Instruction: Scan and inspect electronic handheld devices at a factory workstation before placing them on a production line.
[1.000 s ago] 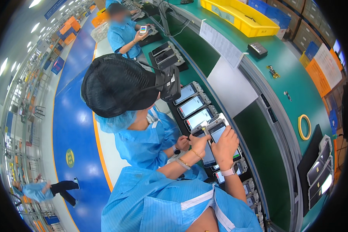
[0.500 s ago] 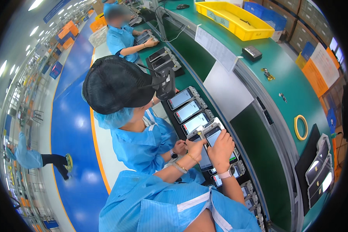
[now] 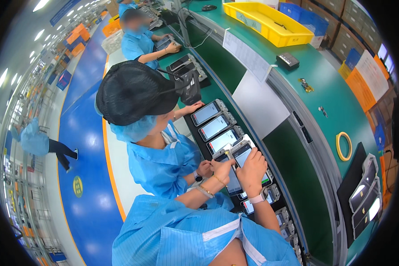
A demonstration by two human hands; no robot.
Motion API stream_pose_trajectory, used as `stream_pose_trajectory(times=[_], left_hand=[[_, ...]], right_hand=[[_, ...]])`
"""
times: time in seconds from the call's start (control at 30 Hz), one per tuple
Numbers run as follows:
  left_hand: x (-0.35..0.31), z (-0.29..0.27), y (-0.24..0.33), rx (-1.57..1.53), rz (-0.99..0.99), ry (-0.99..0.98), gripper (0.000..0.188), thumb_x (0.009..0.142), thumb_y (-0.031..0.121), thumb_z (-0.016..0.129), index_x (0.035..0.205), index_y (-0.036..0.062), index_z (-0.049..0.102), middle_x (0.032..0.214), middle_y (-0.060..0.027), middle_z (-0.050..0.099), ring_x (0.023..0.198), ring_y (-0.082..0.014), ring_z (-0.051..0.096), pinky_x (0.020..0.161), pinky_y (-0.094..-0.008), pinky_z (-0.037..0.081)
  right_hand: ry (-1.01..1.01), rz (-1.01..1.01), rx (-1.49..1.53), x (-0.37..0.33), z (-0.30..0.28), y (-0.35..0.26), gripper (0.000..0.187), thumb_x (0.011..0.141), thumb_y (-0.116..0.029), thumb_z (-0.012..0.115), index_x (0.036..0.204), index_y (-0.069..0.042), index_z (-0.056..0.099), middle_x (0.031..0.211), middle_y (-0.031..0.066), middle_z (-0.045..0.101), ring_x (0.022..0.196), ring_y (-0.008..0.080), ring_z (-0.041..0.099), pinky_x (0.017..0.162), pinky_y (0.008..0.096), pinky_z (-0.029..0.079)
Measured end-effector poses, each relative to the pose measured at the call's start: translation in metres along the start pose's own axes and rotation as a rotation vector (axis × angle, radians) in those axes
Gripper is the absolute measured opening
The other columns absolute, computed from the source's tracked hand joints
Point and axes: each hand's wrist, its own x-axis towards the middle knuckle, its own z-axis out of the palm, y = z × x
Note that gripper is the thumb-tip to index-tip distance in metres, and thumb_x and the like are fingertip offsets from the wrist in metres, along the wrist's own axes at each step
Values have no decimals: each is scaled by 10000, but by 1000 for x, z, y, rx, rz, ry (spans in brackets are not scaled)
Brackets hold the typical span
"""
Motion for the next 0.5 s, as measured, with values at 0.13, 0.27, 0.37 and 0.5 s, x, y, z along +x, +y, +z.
stream_pose_trajectory(times=[0.13,0.27,0.37,0.5], left_hand=[[4,-2,-2,27,4,42,961,559,161,792,1353,-42,291,1362,-265,336,1271,-362,354,1016,-395,376],[-1,-4,1,-21,2,34,946,565,168,792,1340,-44,293,1356,-265,351,1270,-365,366,1021,-401,367],[-13,-5,12,47,-27,76,949,551,129,792,1354,-46,318,1274,-186,465,1180,-266,466,917,-369,453],[-11,-7,16,31,1,93,953,551,132,791,1355,-47,312,1278,-191,458,1188,-273,457,927,-371,443]], right_hand=[[12,-17,2,2,0,-3,799,574,-203,787,1213,63,389,948,129,507,868,276,545,746,378,441],[25,-22,11,1,-2,-7,786,569,-200,789,1196,60,394,948,127,508,864,277,544,747,380,440],[15,-11,29,2,0,-6,776,567,-197,789,1187,56,397,949,125,508,863,277,543,747,382,438],[8,-11,28,2,1,-9,772,565,-192,792,1183,51,400,951,124,508,867,279,541,751,385,437]])
